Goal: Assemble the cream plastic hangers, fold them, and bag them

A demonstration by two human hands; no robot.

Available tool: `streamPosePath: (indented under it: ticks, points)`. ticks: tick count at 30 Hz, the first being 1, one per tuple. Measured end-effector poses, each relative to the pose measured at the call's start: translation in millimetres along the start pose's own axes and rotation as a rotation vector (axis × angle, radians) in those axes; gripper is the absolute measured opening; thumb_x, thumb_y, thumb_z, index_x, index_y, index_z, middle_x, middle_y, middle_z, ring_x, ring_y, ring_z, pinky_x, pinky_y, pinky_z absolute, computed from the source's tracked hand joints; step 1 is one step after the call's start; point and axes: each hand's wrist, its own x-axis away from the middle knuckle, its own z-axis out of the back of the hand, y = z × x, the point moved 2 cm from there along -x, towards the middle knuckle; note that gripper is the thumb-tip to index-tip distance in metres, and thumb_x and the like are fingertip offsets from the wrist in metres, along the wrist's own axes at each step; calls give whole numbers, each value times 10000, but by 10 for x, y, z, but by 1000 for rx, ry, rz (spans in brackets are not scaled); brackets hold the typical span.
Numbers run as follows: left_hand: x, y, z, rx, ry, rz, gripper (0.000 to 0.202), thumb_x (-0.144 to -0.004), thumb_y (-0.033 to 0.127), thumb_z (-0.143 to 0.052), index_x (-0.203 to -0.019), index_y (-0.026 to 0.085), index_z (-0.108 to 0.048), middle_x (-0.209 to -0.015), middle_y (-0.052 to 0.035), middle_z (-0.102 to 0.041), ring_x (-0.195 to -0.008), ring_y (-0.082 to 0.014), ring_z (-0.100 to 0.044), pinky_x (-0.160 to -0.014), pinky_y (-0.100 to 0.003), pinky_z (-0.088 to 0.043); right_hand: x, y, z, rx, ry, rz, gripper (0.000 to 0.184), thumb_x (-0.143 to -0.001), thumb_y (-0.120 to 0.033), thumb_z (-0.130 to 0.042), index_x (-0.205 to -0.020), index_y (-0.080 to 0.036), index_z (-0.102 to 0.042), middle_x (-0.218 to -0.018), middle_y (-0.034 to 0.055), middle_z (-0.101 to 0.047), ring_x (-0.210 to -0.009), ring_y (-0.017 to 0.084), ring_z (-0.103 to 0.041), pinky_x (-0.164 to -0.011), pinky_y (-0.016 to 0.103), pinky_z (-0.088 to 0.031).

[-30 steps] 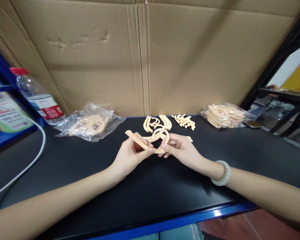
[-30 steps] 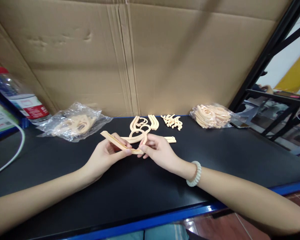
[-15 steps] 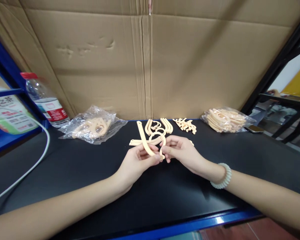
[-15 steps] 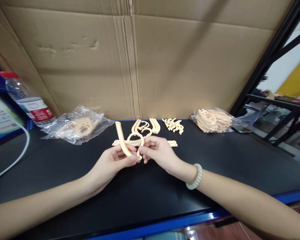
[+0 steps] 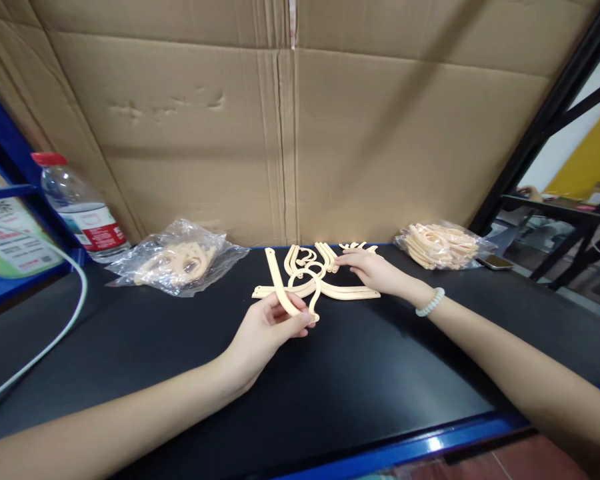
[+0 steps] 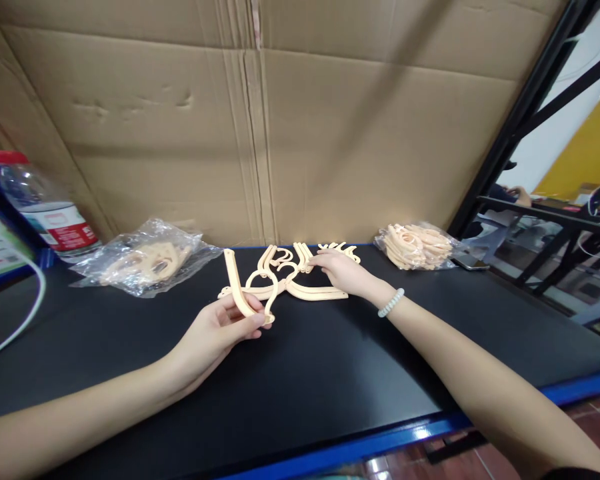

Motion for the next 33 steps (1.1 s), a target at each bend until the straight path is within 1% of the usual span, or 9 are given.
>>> streamPosePath:
  ticks: [5,10,15,17,19,22,26,28,33]
  points:
    - [-14,2,6,12,15,-17,264,-685,264,-809,-797,160,-594,-787,-13,-661,-773,-146,-652,-688,-242,-522,-34,20,-19,23,-16,23,292,-819,-11,-528,-984,-189,-692,-951,78,-678,-970,233,-587,-909,422,-463]
    - [-19,0,8,17,10,-5,265,-683,262,-812,-800,164,-595,-787,-3,-654,-764,-137,-646,-686,-235,-520,-9,44,-28,30,31,4,165,-842,-89,-568,-826,-190,-698,-892,89,-608,-891,235,-551,-816,398,-465]
    - [-10,5,16,43,-2,-19,263,-696,243,-807,-809,164,-584,-769,11,-647,-756,-113,-632,-662,-201,-506,2,-9,93,-31,194,-68,186,-926,-178,-474,-911,-175,-660,-911,85,-541,-826,199,-542,-763,356,-468]
    - [-6,8,20,56,-17,-25,251,-710,237,-800,-820,165,-586,-768,13,-648,-764,-107,-629,-663,-192,-504,32,-72,199,-146,324,-155,182,-945,-245,-467,-948,-179,-636,-879,66,-558,-761,178,-547,-708,332,-463]
    - [-7,8,25,68,-24,-27,241,-720,236,-795,-826,166,-590,-771,15,-647,-770,-103,-626,-666,-187,-504,76,-168,296,-350,424,-259,171,-939,-320,-502,-984,-192,-607,-729,12,-565,-647,154,-541,-624,300,-446]
    - [-12,5,29,66,-26,-35,238,-725,235,-792,-832,166,-591,-775,16,-645,-774,-101,-622,-667,-185,-506,127,-383,378,-745,468,-347,243,-916,-400,-548,-1058,-203,-559,-504,-71,-494,-496,133,-542,-550,271,-445]
    - [-14,-3,29,47,-16,-58,254,-722,246,-794,-841,160,-587,-777,7,-653,-774,-114,-628,-662,-197,-513,146,-696,371,-1184,458,-427,261,-843,-388,-657,-1012,-200,-592,-764,30,-705,-732,180,-692,-731,316,-534]
    - [-10,-10,31,37,-11,-70,256,-726,255,-790,-846,158,-586,-777,5,-656,-776,-119,-632,-662,-203,-514,154,-806,313,-1337,434,-485,236,-836,-371,-669,-979,-187,-632,-865,59,-724,-799,186,-701,-791,321,-536]
    - [-16,-37,45,18,-51,-105,242,-744,235,-774,-878,162,-586,-817,2,-672,-813,-127,-633,-736,-237,-519,196,-897,89,-1526,337,-524,171,-813,-273,-719,-945,-177,-668,-904,49,-719,-808,135,-673,-824,283,-516]
